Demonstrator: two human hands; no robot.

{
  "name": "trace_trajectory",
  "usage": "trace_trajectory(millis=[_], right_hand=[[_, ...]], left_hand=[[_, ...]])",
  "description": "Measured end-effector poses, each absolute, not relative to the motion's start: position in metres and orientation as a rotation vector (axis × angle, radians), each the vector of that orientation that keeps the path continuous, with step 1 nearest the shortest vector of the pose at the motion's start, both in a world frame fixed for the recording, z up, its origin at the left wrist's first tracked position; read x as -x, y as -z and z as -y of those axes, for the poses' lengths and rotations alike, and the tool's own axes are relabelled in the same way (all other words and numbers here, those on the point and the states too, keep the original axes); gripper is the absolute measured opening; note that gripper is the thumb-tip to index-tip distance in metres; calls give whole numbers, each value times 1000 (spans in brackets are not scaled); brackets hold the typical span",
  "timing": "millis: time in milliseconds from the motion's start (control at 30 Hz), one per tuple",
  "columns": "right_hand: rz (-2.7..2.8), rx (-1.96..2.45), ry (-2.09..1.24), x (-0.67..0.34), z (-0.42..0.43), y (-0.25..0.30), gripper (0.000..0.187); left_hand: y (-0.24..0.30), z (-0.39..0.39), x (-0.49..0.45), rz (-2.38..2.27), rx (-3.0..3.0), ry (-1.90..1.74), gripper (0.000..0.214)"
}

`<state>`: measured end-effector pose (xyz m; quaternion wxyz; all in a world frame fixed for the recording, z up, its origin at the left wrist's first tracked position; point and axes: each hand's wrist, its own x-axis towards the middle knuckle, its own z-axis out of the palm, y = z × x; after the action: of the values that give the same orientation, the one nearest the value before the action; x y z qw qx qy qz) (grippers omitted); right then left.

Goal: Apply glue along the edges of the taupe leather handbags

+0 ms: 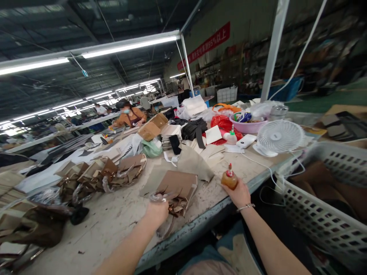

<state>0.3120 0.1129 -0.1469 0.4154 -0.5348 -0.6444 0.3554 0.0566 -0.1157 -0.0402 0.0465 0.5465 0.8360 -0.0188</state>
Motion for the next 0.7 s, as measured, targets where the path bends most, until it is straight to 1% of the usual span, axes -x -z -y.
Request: trace_trajectory(millis=[67,100,133,167,233,300,333,367,400,433,500,567,700], right_hand=[[1615,1375,-844,-316,-104,140,91],[1591,1379,-850,-319,-96,135,99],[1558,1371,-904,-323,-85,130,101],[1528,1355,-987,-326,-71,124,98],[1451,1247,-1357,-326,-34,111,78],[1480,1185,-1577,-317,10,99,63],[1478,1145,-1737,-307,32,94,60],[1371,1027,-2139,-295,51,89,59],[1210,918,-2437,-281,66,86,61],[1087,867,-2576,-267,77,84,65],[960,836,-2634,-239,87,81,69],[932,858,-2557,-218,84,82,68],[947,885,-2400,-196,73,93,55]], left_hand=[[41,114,-57,-2567,-1694,101,46],[41,114,-57,-2578,-1695,121,41],[41,113,-57,-2587,-1692,138,37],[41,112,-57,-2594,-1691,150,35],[42,111,-58,-2596,-1692,160,34],[42,109,-61,-2595,-1691,157,35],[42,109,-63,-2596,-1688,152,35],[41,109,-65,-2594,-1689,145,36],[40,109,-68,-2589,-1694,136,37],[39,111,-71,-2579,-1708,124,38],[39,116,-78,-2560,-1740,97,42],[42,124,-86,-2560,-1742,74,46],[59,138,-105,-2571,-1623,72,51]])
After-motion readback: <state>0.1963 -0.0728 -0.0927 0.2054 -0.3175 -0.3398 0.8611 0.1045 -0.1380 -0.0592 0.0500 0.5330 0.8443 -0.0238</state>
